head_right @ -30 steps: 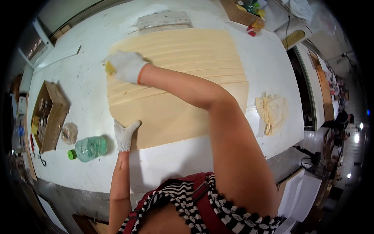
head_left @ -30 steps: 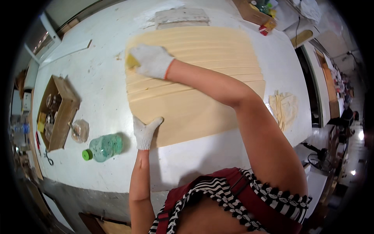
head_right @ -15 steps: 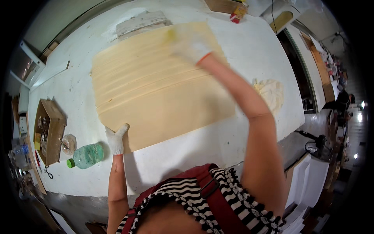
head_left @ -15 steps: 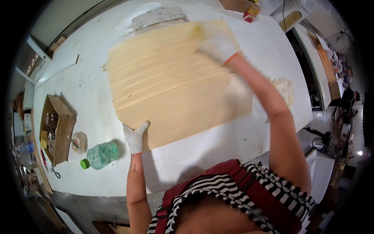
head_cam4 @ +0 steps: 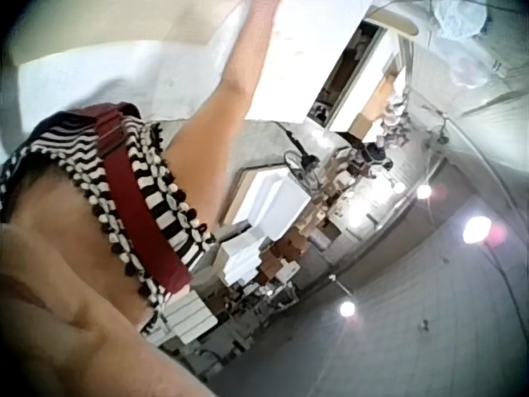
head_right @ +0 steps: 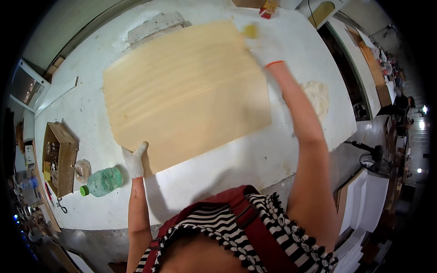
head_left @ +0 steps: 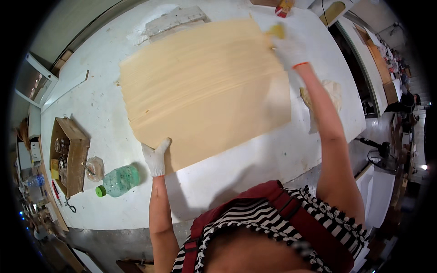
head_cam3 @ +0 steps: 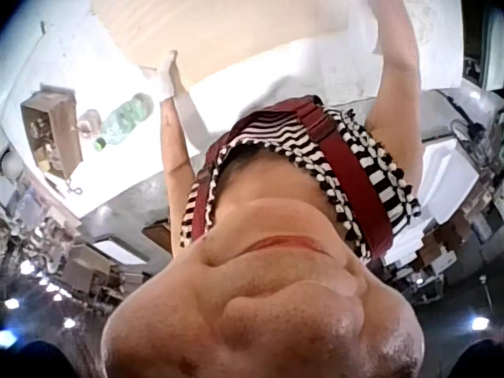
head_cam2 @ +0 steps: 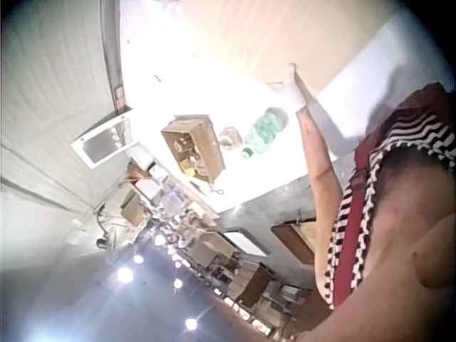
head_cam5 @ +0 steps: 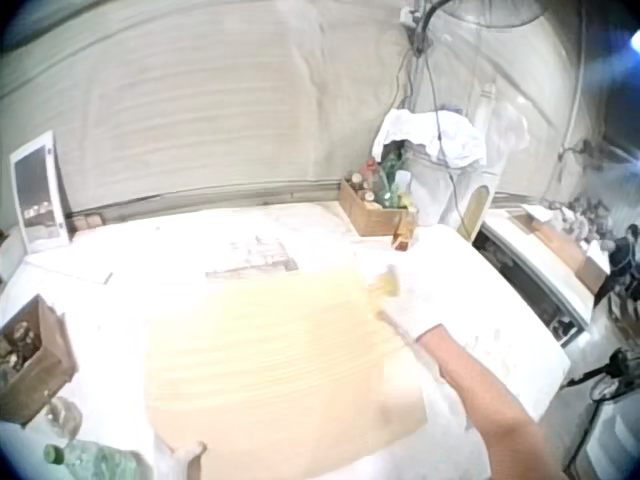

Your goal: The person applies a liquid to a stack of wood panels using a sponge and then wipes the panels with a cloth. The person also handles a bottle containing the liquid during the process.

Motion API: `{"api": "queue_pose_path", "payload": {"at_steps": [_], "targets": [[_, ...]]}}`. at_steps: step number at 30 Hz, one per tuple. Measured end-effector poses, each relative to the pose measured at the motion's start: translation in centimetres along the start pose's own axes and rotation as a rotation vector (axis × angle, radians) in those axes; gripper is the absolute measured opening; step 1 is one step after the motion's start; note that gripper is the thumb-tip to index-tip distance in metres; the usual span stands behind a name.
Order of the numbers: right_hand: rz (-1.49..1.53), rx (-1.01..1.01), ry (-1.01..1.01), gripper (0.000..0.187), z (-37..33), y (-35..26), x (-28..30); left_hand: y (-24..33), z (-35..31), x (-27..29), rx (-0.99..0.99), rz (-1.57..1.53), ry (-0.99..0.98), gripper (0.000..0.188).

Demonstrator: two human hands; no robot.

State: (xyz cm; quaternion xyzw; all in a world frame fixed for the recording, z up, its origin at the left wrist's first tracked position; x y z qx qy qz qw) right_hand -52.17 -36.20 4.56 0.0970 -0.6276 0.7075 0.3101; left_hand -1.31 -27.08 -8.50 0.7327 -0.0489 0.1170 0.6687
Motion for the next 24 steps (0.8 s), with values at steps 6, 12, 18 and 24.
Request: {"api": "queue_pose_path", "payload": {"at_steps": [6,12,18,24], "targets": [[-0.673,0.311,-0.506,0.043,-8.6,-12.2,-18.2,-0.4,-0.3,0.2,0.025,-0.094,0.002,0.071],[-0.960,-0.119,0.111,0.050,-1.7,6.5,5.7,1.2,-0.3,-0.7,0.029,-0.019,-0.030,0.070],[-0.417,0.428,0.114,0.046,-8.0,-4.2,-2.7,0.7,-0.6,0.0,0.026,-0.038,0.027,0.069],[-0.556,0.100,-0.291,0.056,-8.8,-4.6,-9.2,0.9,-0.7,-0.5,0.003,-0.121,-0.002,0.067]]}}
Point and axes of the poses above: each hand's wrist, its own z-axis towards the middle knuckle, its own x-axis out of the back of the hand, y = z × x, the point moved 8 cm from there along z, towards the middle knuckle, and after that the axes turned 2 degrees about z, right-handed, at the moved point
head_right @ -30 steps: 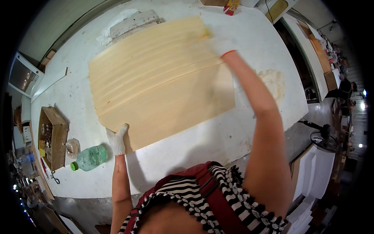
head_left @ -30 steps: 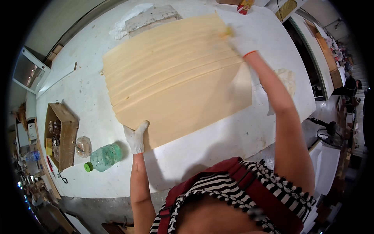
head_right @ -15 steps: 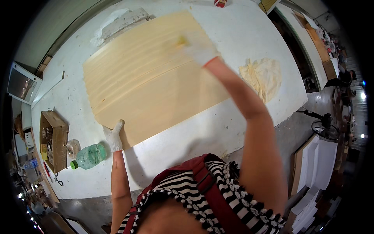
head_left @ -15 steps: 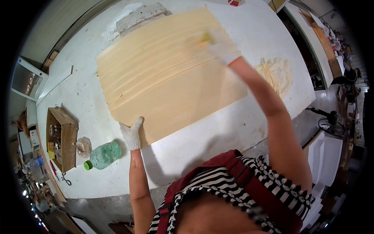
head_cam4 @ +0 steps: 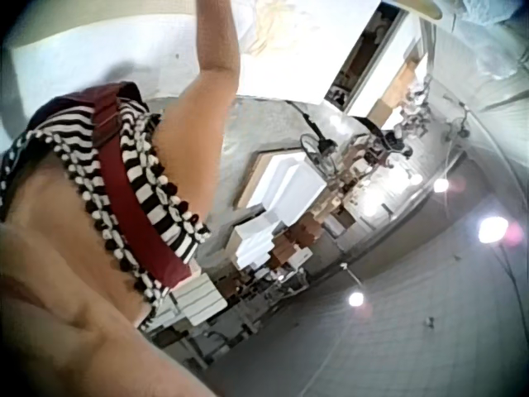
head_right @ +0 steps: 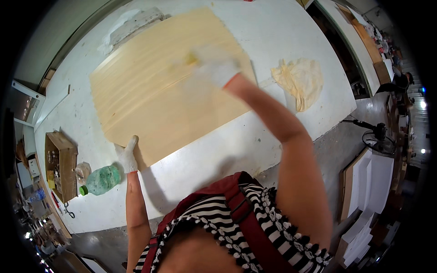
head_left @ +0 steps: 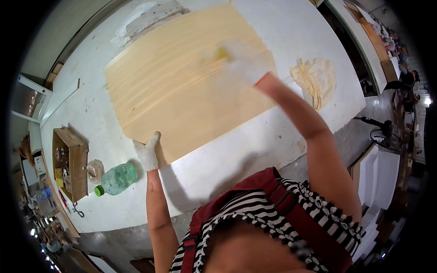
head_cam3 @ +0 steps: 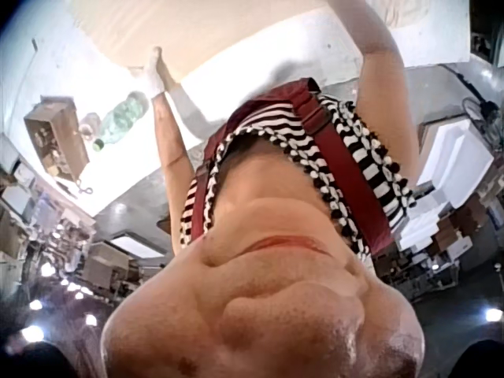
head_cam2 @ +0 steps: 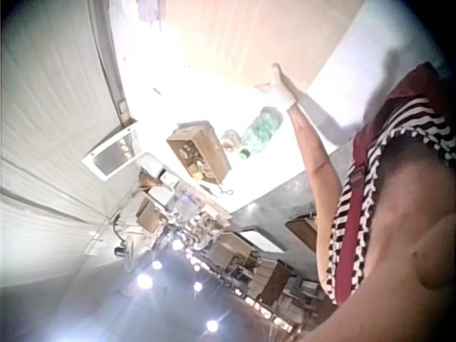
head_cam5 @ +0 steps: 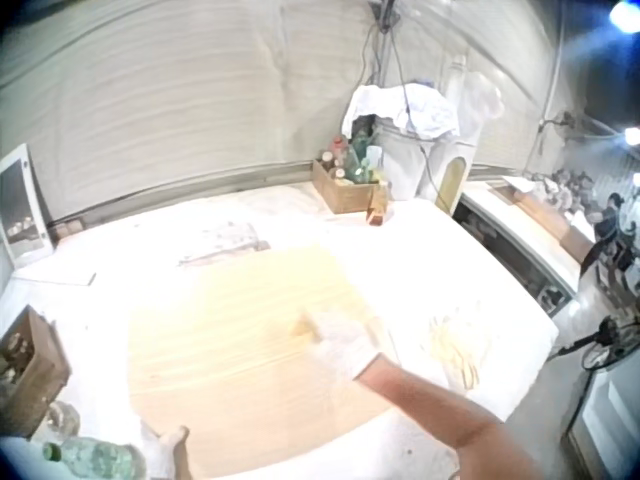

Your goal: The person applies a liquid to a stack of wood panels using a sponge and then wipes the panels with a cloth. The person also handles a bottle containing the liquid during the process.

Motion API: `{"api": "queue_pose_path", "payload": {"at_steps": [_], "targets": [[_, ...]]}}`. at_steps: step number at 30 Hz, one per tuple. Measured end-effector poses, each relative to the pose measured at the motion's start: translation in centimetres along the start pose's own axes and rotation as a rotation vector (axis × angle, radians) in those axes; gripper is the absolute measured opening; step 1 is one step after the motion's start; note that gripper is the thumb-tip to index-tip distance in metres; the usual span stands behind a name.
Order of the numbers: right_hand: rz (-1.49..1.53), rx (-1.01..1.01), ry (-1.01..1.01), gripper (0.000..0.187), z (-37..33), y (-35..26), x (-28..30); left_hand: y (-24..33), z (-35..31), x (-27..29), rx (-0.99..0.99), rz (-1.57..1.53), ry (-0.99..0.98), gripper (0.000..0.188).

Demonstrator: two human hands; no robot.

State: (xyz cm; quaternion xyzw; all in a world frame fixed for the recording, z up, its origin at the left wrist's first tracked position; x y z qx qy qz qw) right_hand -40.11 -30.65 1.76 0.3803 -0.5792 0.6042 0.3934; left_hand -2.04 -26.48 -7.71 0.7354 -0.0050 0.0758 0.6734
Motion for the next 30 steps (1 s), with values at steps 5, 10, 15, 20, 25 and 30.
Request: {"api": "queue_pose_path", "payload": {"at_steps": [5,10,15,20,25,30], "targets": [[-0.250,-0.536,0.294,0.058,-4.6,23.8,9.2,0.1,-0.2,-0.1,-0.048,0.079,0.008,0.063],[0.390,-0.393,0.381,0.056,-4.0,16.7,7.7,-0.9,0.2,1.5,-0.011,0.054,-0.028,0.057],[0.403,-0.371,0.411,0.056,-2.6,12.3,1.6,-0.8,0.9,0.8,-0.054,0.001,-0.085,0.060],[0.017,-0.036,0.172,0.052,0.2,-9.4,-7.1,-0.9,0.7,1.7,-0.053,-0.022,-0.052,0.069],[0.183,0.344,-0.016,0.036,2.7,-32.3,-15.1,-0.5,1.3,1.3,-0.242,-0.037,0.006,0.074],[0.137,0.548,0.343,0.031,2.7,-33.0,-15.2,-1.0,2.1,0.9,-0.188,0.223,-0.024,0.112]]}}
Point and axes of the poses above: each hand's wrist, its own z-axis towards the middle knuckle, its own x-axis out of the back of the hand, y = z × x, the point moved 8 cm from there along z, towards the middle knuckle, and after that the axes turned 2 degrees about z, right-handed, at the moved point
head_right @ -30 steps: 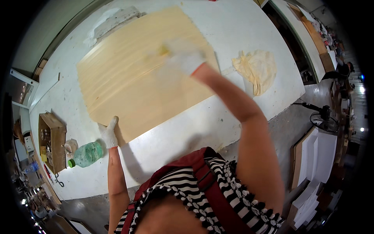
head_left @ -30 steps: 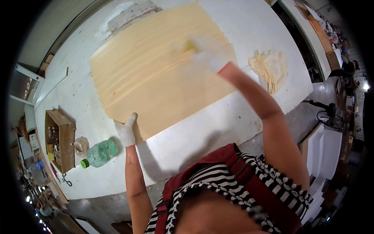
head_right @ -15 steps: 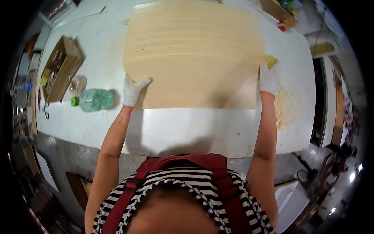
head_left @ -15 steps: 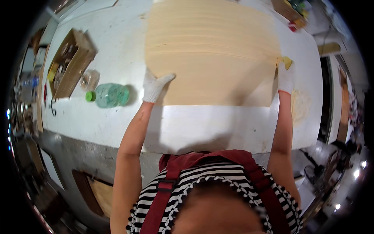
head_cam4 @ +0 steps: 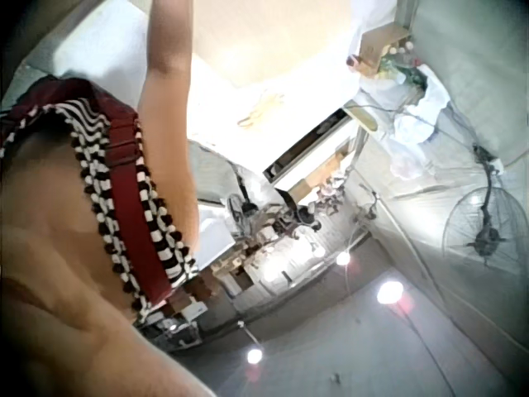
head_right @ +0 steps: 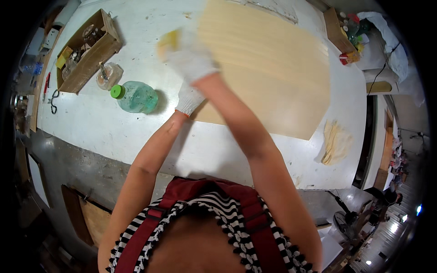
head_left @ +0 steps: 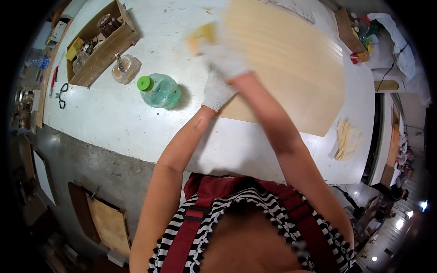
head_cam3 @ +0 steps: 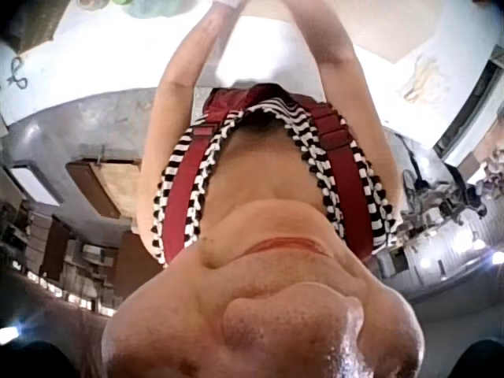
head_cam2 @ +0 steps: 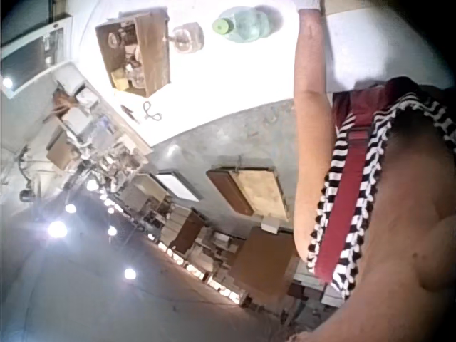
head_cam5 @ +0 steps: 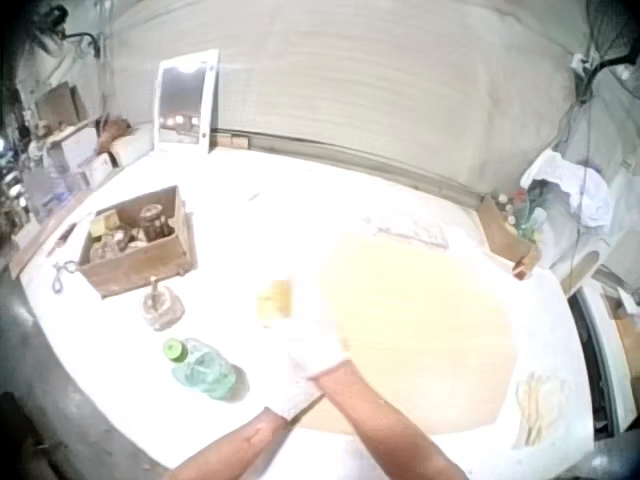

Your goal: The person applies a liquid to a stack of wood panels using a sponge and then wipes the panels with a cloth. The person also handles a bottle containing the liquid during the process.

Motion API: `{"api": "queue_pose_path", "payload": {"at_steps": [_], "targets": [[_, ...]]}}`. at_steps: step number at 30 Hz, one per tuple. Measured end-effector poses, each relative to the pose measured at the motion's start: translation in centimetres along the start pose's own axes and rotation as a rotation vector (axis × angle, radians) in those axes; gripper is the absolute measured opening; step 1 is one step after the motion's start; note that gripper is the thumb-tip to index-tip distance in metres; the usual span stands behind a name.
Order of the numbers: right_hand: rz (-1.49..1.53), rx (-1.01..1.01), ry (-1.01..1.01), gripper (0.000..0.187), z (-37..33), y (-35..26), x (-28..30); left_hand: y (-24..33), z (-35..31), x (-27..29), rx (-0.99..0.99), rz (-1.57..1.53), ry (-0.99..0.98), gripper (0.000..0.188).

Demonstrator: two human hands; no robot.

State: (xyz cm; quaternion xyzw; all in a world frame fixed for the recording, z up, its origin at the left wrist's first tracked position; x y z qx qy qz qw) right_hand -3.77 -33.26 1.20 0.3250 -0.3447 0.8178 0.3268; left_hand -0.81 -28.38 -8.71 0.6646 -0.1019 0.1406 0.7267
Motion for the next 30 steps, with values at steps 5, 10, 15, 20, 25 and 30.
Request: {"api": "queue_pose_path", "payload": {"at_steps": [5,10,15,20,25,30], "targets": [[0.150,-0.614,0.227,0.034,-5.8,16.5,18.6,-2.5,0.7,2.1,0.004,0.085,-0.008,0.128],[-0.033,-0.861,-0.139,0.044,-7.7,18.2,12.1,0.3,1.0,2.5,-0.072,-0.103,-0.065,0.126],[-0.001,-0.221,-0.279,0.039,2.1,1.7,-3.9,-2.0,1.2,0.3,0.124,-0.571,-0.095,0.119],[0.226,-0.511,-0.169,0.046,2.8,3.0,2.1,-0.4,1.0,1.9,-0.072,-0.101,-0.093,0.119],[-0.069,-0.678,0.182,0.030,-0.5,20.3,16.5,-0.9,1.0,2.1,-0.019,-0.051,-0.094,0.118],[-0.207,-0.620,-0.023,0.032,2.3,18.3,6.7,1.6,2.0,2.6,-0.098,-0.134,-0.104,0.098]]}}
Point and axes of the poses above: each hand's wrist, its own z-axis towards the middle knuckle, its own x-axis out of the back of the hand, y = z × x, the point moved 8 cm from there along z, towards the middle knuckle, and after that the axes turned 2 degrees about z, right-handed, at the moved point
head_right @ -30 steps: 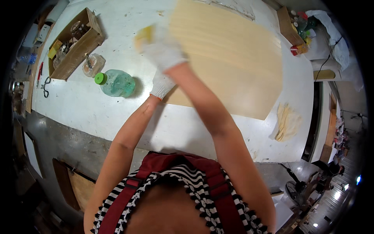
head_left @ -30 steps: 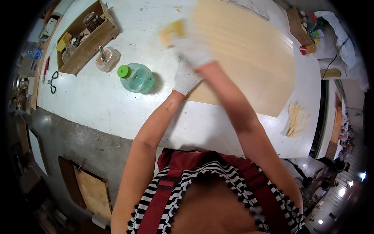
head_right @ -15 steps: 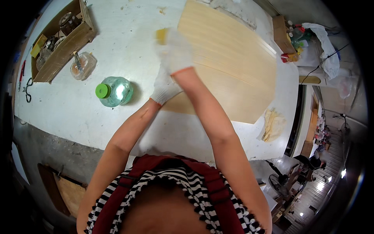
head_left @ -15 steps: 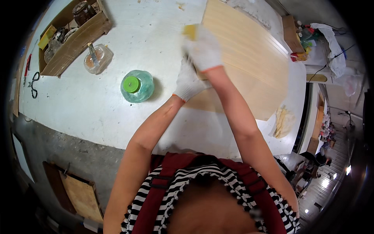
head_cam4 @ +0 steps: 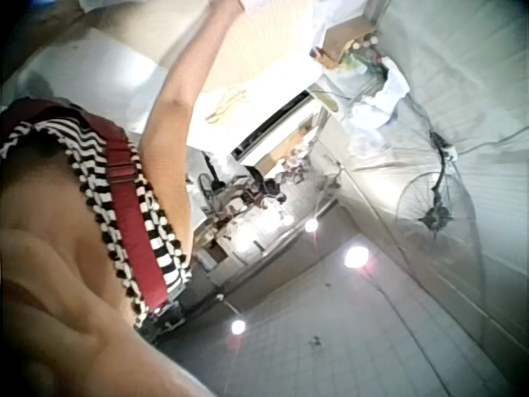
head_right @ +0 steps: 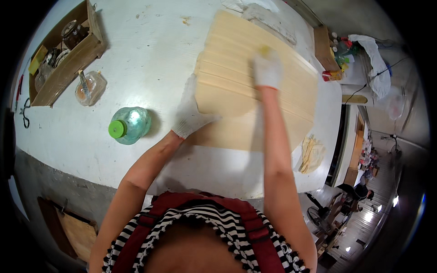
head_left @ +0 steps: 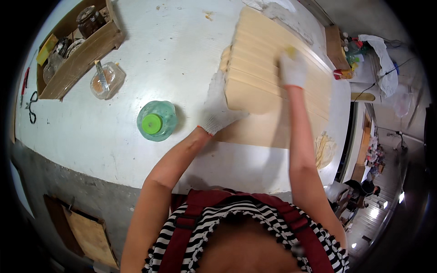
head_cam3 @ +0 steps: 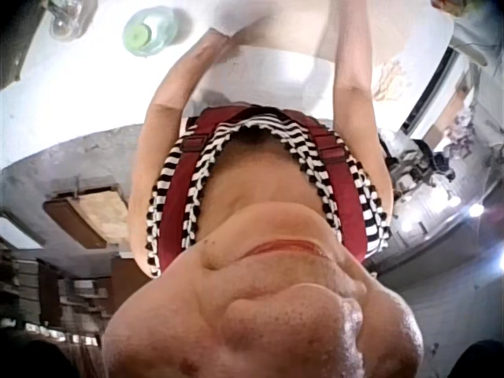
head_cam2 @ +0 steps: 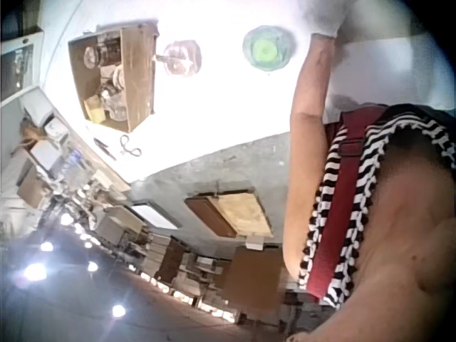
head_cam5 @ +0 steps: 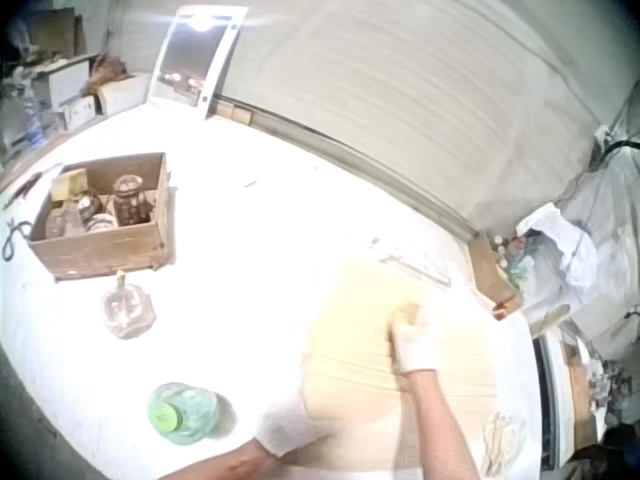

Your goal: The person applies a liquid to a stack of wood panels using a sponge and then wipes the panels with a cloth. The person also handles a bottle containing the liquid during the process.

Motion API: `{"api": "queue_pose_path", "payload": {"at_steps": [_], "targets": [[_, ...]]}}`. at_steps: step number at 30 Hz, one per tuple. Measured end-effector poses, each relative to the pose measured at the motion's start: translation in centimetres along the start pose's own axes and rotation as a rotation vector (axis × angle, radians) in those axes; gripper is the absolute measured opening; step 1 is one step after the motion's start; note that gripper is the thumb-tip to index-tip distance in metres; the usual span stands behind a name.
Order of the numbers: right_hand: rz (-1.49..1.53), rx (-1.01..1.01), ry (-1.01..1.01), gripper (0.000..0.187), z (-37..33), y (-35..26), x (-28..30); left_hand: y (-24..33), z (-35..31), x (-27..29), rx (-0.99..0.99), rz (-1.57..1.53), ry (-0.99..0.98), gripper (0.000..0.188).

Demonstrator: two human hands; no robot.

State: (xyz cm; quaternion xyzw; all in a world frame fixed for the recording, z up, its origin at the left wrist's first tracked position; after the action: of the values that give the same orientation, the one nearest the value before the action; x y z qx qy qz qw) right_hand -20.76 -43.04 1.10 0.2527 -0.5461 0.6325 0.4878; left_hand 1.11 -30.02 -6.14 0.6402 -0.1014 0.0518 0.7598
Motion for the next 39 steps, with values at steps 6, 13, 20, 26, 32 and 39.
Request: {"api": "queue_pose_path", "payload": {"at_steps": [6,13,20,26,32,39], "targets": [[0.196,0.270,-0.503,0.039,-4.0,-18.7,-10.9,-1.1,-0.3,-0.9,-0.172,-0.154,0.145,0.087],[0.544,-0.106,0.069,0.040,2.3,4.0,6.3,1.5,-0.3,1.5,-0.156,0.035,0.117,0.090],[-0.001,-0.063,-0.100,0.032,4.1,1.8,-0.6,-0.2,-0.4,0.9,0.044,0.018,0.049,0.104],[0.340,0.232,-0.562,0.044,1.8,-18.2,-11.1,-2.0,-0.3,-0.9,0.025,0.039,0.057,0.108],[0.248,0.061,-0.194,0.041,2.3,-5.1,3.0,-0.6,-0.6,0.7,0.018,-0.046,0.075,0.102],[0.234,-0.343,0.023,0.043,9.5,15.4,3.9,-0.2,0.3,0.4,0.031,-0.053,-0.023,0.102]]}}
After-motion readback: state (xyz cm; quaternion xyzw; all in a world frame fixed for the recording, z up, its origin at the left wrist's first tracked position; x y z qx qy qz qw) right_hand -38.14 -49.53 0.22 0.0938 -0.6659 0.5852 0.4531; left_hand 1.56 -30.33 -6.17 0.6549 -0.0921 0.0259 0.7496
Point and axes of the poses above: each hand's wrist, its own z-axis towards the middle knuckle, its own x-axis out of the back of the hand, y = z × x, the point moved 8 cm from there along z, towards the middle knuckle, and after that the axes turned 2 degrees about z, right-handed, at the moved point
